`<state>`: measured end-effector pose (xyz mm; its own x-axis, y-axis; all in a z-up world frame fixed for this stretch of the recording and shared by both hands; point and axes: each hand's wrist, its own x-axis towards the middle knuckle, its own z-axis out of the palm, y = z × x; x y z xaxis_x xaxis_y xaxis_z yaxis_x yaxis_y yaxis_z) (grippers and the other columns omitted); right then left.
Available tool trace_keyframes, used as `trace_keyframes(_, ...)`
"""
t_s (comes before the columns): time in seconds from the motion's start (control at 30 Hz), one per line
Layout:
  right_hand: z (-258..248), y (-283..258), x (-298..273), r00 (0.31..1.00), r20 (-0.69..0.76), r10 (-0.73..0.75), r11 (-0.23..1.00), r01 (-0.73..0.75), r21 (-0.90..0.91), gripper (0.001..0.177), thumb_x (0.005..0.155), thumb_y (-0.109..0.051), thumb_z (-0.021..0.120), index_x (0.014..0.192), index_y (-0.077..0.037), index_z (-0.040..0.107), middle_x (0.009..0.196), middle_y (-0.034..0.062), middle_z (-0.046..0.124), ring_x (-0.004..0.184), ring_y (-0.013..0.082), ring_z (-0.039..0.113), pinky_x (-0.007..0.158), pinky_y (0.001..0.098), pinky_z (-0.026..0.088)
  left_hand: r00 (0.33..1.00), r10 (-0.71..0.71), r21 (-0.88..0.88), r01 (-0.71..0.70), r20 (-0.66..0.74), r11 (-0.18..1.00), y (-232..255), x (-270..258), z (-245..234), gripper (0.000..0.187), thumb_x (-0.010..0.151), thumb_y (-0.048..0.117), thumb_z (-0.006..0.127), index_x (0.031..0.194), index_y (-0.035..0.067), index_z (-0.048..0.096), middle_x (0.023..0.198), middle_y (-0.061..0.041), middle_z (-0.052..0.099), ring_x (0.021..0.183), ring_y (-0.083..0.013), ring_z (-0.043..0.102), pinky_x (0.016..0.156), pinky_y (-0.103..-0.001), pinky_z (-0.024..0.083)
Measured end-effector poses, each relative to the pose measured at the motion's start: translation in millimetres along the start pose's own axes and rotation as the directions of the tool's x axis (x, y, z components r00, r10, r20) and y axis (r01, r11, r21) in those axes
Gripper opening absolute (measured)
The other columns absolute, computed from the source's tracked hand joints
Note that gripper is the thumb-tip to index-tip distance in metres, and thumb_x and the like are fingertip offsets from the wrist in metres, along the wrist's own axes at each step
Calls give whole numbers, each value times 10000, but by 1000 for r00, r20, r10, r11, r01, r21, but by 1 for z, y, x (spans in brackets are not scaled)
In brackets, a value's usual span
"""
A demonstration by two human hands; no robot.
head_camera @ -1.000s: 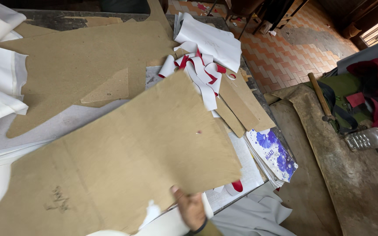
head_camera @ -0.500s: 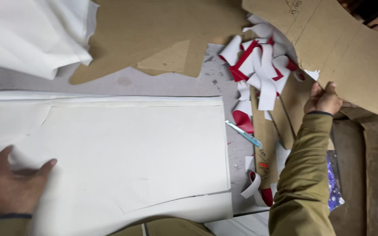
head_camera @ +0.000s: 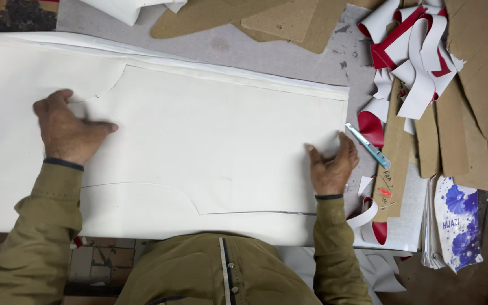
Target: The person places cardboard templates on a large white fabric sheet, traces the outlines with a pen, and cuts the fabric along the traced lines using a utility knife. The cut fabric pieces are set aside on the table.
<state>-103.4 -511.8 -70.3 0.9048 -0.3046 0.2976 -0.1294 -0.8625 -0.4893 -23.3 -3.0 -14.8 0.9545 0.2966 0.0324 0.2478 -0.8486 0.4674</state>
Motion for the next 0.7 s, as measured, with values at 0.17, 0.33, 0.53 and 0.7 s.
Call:
trace_keyframes(0.17,-6,-2,22,990,59,126,990,-122,-70,776,789,-319,959,1334,75,572,1242,271,522,1111,369,581,904,473,558,976,21,-70,-6,216,997,2,8,-2,591,748,141,905,1278,34,667,1212,-132,714,1052,-303,697,956,-392,558)
trace_keyframes(0.33,-12,-15,25,981,38,192,973,-186,-138,806,732,-372,990,1258,69,568,1108,256,586,943,350,631,794,487,553,836,420,-341,-304,353,890,-10,-5,0,331,803,142,854,1128,116,793,1157,-137,747,1009,-290,706,880,-397,591)
trace_keyframes(0.53,-18,-19,6,970,108,217,975,-211,-64,536,837,-344,904,1112,15,617,890,142,693,779,249,700,697,427,599,877,212,-166,-154,432,974,-31,-45,-27,407,918,150,775,1305,69,673,1131,-153,742,838,-253,719,771,-409,598)
trace_keyframes(0.7,-28,-14,5,970,-174,-167,986,168,-13,277,1028,-188,830,1037,6,633,964,159,651,916,267,653,784,398,575,924,226,-485,-52,309,873,-32,-36,-40,242,1014,59,616,1224,67,736,1094,-105,766,947,-180,719,843,-339,586)
